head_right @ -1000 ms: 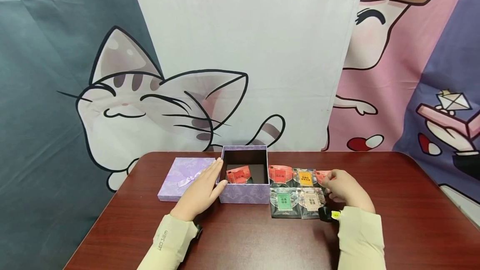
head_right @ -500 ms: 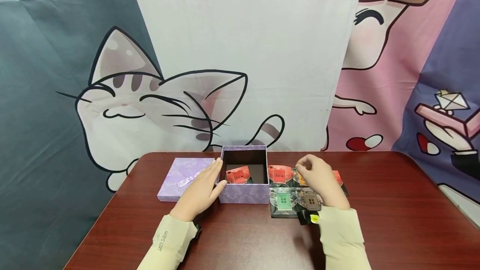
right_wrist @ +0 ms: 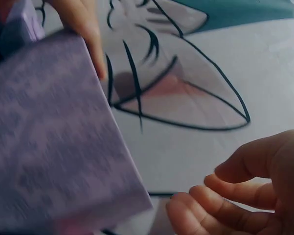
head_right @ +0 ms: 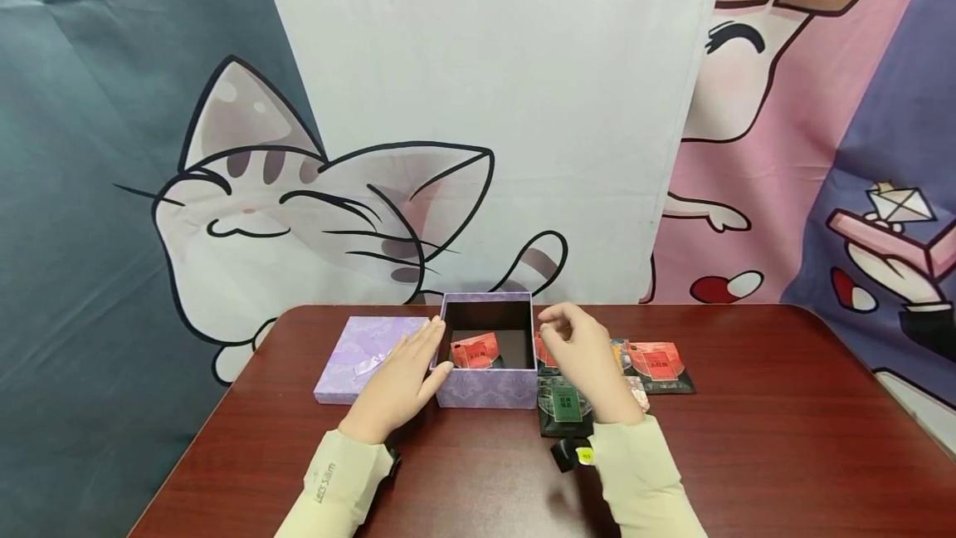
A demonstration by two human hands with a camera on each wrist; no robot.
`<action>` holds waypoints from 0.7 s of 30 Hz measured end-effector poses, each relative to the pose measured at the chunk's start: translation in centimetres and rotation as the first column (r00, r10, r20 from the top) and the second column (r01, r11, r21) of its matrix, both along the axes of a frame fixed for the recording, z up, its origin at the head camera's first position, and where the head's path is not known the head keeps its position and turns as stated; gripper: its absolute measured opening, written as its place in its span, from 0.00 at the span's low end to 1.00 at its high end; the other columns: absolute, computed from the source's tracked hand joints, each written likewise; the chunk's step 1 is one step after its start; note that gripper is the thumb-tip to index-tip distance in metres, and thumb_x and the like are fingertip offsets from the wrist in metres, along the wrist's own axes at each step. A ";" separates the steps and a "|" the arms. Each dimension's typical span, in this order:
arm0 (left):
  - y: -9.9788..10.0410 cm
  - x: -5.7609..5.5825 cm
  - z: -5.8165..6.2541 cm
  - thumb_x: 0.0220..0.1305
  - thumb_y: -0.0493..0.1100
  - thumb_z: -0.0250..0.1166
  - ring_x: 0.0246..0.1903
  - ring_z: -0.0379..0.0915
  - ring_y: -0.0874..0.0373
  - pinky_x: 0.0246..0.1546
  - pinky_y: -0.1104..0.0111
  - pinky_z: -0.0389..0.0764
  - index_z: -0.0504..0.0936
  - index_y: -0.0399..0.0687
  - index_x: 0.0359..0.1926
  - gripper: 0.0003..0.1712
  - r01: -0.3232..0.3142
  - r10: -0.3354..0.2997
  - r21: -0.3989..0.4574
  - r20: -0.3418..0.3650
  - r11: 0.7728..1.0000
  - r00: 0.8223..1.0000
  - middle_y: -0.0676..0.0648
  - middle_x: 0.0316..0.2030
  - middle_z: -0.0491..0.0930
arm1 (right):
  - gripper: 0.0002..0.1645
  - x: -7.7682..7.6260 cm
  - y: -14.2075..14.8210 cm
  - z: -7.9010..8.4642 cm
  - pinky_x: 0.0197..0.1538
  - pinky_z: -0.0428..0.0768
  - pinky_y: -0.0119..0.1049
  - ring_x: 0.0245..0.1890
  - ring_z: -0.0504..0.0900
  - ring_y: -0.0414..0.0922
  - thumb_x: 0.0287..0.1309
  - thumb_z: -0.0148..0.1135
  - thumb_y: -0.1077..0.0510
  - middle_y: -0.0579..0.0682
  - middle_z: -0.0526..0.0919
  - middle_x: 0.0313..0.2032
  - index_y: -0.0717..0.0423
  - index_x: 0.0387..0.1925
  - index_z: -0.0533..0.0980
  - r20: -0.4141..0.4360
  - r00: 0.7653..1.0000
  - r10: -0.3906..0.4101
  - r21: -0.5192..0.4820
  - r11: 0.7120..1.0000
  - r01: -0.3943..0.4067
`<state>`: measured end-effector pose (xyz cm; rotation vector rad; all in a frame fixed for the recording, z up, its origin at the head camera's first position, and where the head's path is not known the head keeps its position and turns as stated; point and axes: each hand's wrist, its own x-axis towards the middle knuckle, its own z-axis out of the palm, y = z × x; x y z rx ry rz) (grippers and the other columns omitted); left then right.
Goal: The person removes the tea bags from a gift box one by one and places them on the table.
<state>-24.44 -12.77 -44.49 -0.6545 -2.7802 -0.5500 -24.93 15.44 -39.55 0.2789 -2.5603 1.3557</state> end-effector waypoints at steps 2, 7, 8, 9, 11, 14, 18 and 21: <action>0.0 0.0 0.0 0.76 0.57 0.55 0.76 0.52 0.50 0.73 0.46 0.57 0.62 0.39 0.76 0.38 -0.001 0.001 -0.002 -0.005 1.000 1.000 0.43 0.76 0.59 | 0.11 0.1 -0.9 -0.1 0.38 0.83 0.37 0.36 0.87 0.49 0.68 0.58 0.64 0.55 0.86 0.37 0.61 0.48 0.81 -0.011 1.000 0.020 -0.038 0.999 -0.020; 0.0 0.0 -0.2 0.76 0.58 0.54 0.76 0.53 0.50 0.74 0.47 0.55 0.61 0.40 0.77 0.39 -0.007 0.007 -0.008 0.004 1.000 1.000 0.44 0.76 0.59 | 0.12 0.2 -2.9 -0.5 0.41 0.86 0.33 0.38 0.88 0.50 0.67 0.58 0.67 0.56 0.87 0.41 0.63 0.50 0.80 0.021 0.995 0.093 -0.134 0.987 -0.089; 0.0 0.0 -0.3 0.76 0.59 0.54 0.76 0.52 0.50 0.74 0.47 0.55 0.61 0.40 0.77 0.39 -0.009 0.009 -0.008 0.008 1.000 1.000 0.44 0.77 0.58 | 0.13 0.2 -3.3 -0.7 0.41 0.85 0.32 0.39 0.88 0.49 0.67 0.58 0.67 0.55 0.87 0.41 0.62 0.51 0.80 0.029 0.995 0.100 -0.133 0.987 -0.095; 0.0 0.0 -0.3 0.76 0.58 0.54 0.76 0.52 0.50 0.74 0.47 0.55 0.61 0.40 0.77 0.39 -0.009 0.009 -0.003 0.012 1.000 1.000 0.44 0.77 0.58 | 0.13 0.2 -3.6 -0.7 0.41 0.85 0.32 0.39 0.88 0.48 0.66 0.58 0.67 0.55 0.87 0.42 0.61 0.51 0.80 0.032 0.994 0.103 -0.129 0.987 -0.099; 0.0 0.0 -0.4 0.76 0.58 0.54 0.76 0.52 0.50 0.74 0.47 0.54 0.61 0.40 0.77 0.39 -0.010 0.010 -0.002 0.016 1.000 1.000 0.44 0.77 0.58 | 0.14 0.1 -4.2 -0.9 0.42 0.83 0.33 0.40 0.88 0.47 0.65 0.59 0.66 0.54 0.88 0.42 0.60 0.51 0.80 0.037 0.995 0.096 -0.102 0.991 -0.091; 0.0 0.0 -0.5 0.76 0.58 0.54 0.76 0.53 0.49 0.74 0.47 0.55 0.61 0.40 0.77 0.39 -0.007 0.007 0.001 0.011 1.000 1.000 0.44 0.77 0.59 | 0.14 -0.4 -4.9 -1.2 0.44 0.83 0.38 0.42 0.87 0.48 0.65 0.60 0.65 0.53 0.88 0.43 0.60 0.51 0.81 0.034 0.996 0.079 -0.051 0.996 -0.078; 0.0 -0.1 -0.4 0.77 0.58 0.54 0.76 0.54 0.49 0.74 0.46 0.56 0.62 0.39 0.76 0.38 0.004 -0.004 0.005 -0.004 1.000 1.000 0.43 0.76 0.59 | 0.15 -1.8 -6.0 -1.3 0.48 0.83 0.47 0.44 0.85 0.51 0.65 0.59 0.63 0.55 0.87 0.44 0.61 0.51 0.81 0.048 0.997 0.066 0.011 0.998 -0.066; 0.0 -0.1 -0.3 0.77 0.57 0.54 0.76 0.54 0.48 0.74 0.46 0.56 0.63 0.38 0.76 0.38 0.006 -0.006 0.000 -0.011 1.000 1.000 0.43 0.76 0.59 | 0.16 -3.0 -6.8 -1.4 0.50 0.82 0.50 0.44 0.85 0.51 0.63 0.58 0.63 0.56 0.86 0.44 0.63 0.51 0.81 0.082 0.994 0.068 0.061 0.995 -0.073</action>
